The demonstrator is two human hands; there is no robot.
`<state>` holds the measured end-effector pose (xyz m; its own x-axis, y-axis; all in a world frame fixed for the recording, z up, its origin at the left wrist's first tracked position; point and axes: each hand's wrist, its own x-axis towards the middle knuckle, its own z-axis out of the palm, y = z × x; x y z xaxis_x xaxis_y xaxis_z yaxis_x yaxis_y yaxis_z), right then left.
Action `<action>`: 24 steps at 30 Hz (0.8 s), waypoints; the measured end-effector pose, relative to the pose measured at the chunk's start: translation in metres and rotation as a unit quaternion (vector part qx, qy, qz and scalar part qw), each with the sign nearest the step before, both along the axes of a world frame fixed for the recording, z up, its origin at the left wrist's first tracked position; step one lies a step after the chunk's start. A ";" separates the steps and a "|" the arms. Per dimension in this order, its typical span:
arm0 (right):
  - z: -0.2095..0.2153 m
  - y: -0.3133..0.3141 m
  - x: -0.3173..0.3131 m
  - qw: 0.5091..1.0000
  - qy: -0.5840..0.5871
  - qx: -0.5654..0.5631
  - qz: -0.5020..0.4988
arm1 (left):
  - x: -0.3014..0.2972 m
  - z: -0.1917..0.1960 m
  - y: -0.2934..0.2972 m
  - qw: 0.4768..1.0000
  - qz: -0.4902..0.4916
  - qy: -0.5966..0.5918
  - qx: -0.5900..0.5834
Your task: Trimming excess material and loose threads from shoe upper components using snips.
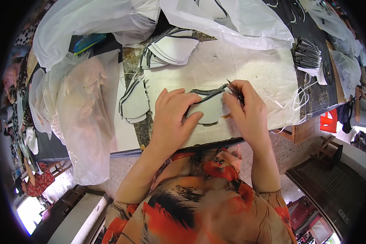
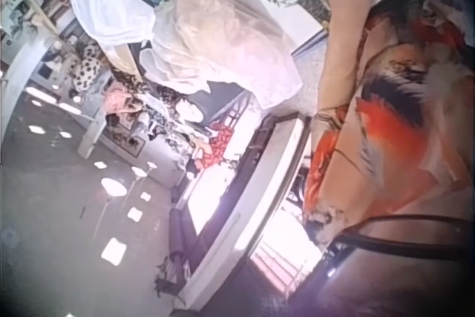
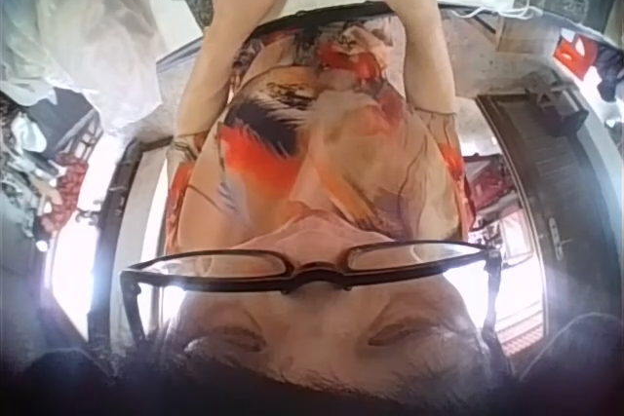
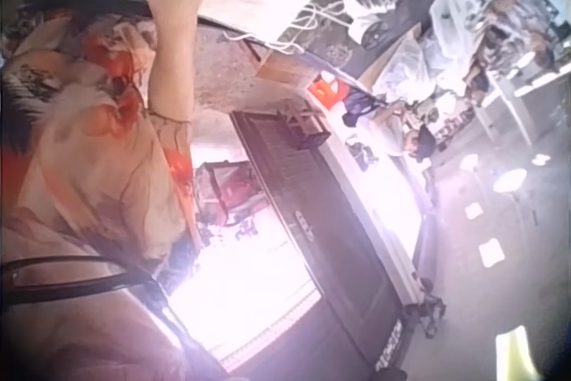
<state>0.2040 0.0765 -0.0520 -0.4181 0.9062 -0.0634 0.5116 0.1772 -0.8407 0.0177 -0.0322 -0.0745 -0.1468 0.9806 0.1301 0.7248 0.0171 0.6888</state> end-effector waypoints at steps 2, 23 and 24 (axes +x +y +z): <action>0.001 0.000 0.004 0.983 -0.009 0.153 0.099 | -0.001 -0.002 -0.002 0.997 0.032 -0.020 0.067; 0.010 -0.013 0.004 0.934 0.038 0.128 0.332 | -0.008 0.028 0.013 0.772 -0.002 -0.602 -0.205; 0.009 -0.014 0.004 0.935 0.041 0.119 0.333 | -0.005 0.026 0.010 0.771 -0.002 -0.603 -0.205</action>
<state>0.2078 0.0629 -0.0432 -0.8889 0.4279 0.1638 0.1574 0.6210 -0.7679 0.0123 -0.0218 -0.0484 0.0839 0.9036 -0.4200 -0.4373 0.4121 0.7993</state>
